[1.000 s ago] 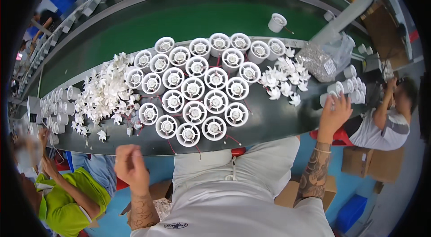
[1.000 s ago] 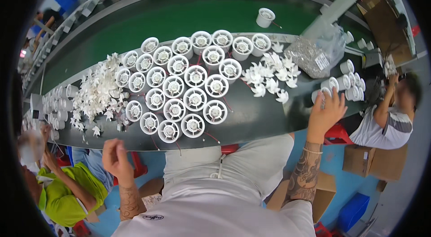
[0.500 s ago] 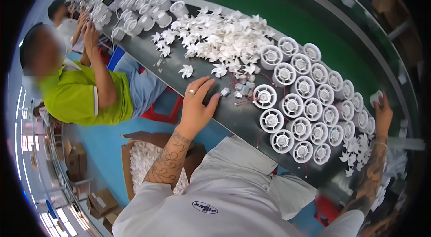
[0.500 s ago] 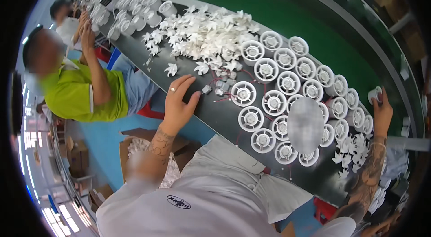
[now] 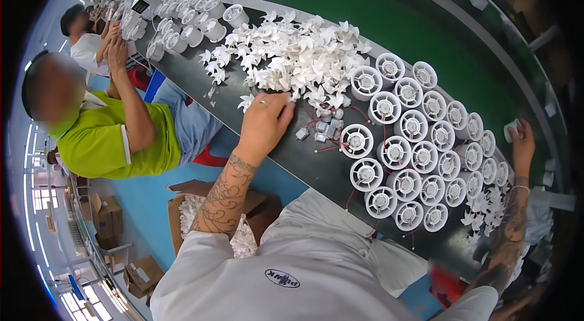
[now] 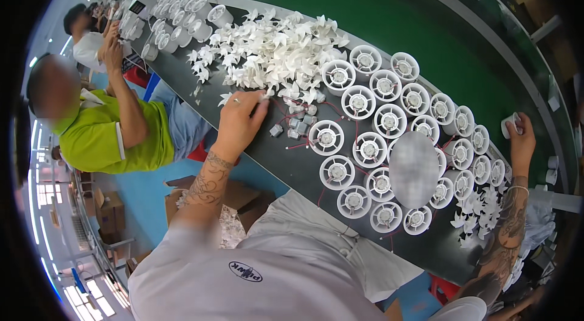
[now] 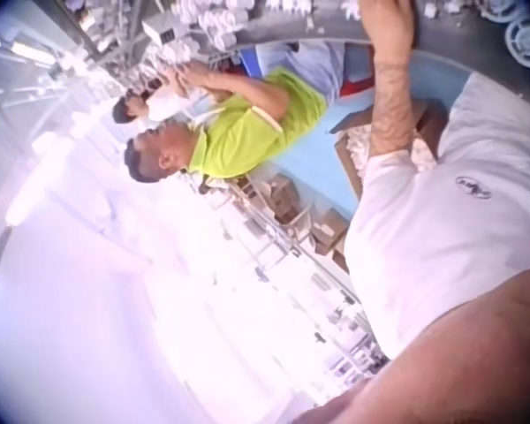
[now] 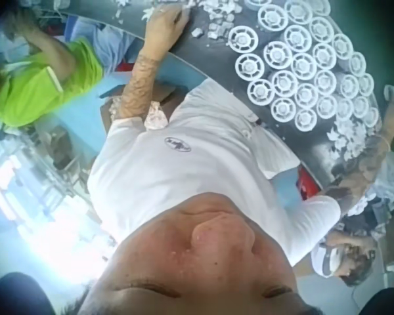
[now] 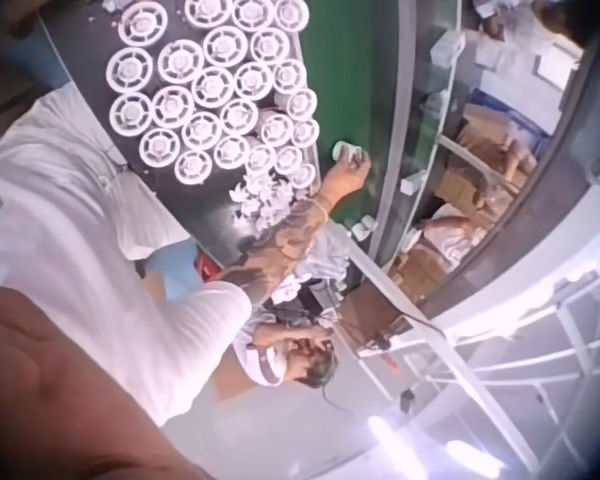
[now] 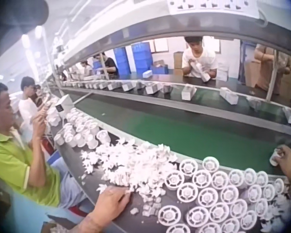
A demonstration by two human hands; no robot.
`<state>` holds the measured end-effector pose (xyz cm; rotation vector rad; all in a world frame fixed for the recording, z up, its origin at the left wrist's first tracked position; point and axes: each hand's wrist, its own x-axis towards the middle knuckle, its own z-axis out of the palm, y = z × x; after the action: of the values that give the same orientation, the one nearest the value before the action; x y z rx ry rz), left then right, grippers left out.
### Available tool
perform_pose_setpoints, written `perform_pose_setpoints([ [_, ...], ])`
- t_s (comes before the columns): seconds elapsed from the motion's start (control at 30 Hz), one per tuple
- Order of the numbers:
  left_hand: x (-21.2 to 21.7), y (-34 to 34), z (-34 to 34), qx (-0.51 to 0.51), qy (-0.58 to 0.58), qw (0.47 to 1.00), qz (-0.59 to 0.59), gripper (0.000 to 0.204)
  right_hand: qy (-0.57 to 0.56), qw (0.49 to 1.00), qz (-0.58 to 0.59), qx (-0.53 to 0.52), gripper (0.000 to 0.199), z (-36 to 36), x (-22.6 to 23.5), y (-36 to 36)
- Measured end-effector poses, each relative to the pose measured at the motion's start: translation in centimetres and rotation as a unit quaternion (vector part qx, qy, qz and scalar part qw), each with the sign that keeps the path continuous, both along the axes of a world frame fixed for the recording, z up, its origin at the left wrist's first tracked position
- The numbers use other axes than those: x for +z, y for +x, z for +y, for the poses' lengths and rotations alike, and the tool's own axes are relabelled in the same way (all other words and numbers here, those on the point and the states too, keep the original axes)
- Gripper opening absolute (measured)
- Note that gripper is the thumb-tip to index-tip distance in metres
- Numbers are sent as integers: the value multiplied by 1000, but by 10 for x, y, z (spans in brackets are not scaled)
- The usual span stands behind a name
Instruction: Inserting small white plastic components into cylindrical housings at an assembly line station.
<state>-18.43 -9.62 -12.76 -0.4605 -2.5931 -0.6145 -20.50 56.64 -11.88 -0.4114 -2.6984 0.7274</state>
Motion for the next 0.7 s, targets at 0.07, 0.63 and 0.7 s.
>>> perform_pose_setpoints([
  [0.07,8,3,7,72,95,989,-84,19,28,999,32,-26,42,30,8,9],
  [0.63,121,119,192,-462,322,816,-127,22,-714,662,214,74,52,-311,86,233],
  [0.7,117,130,196,-464,301,824,-125,26,-734,637,228,62,51,-312,84,247],
])
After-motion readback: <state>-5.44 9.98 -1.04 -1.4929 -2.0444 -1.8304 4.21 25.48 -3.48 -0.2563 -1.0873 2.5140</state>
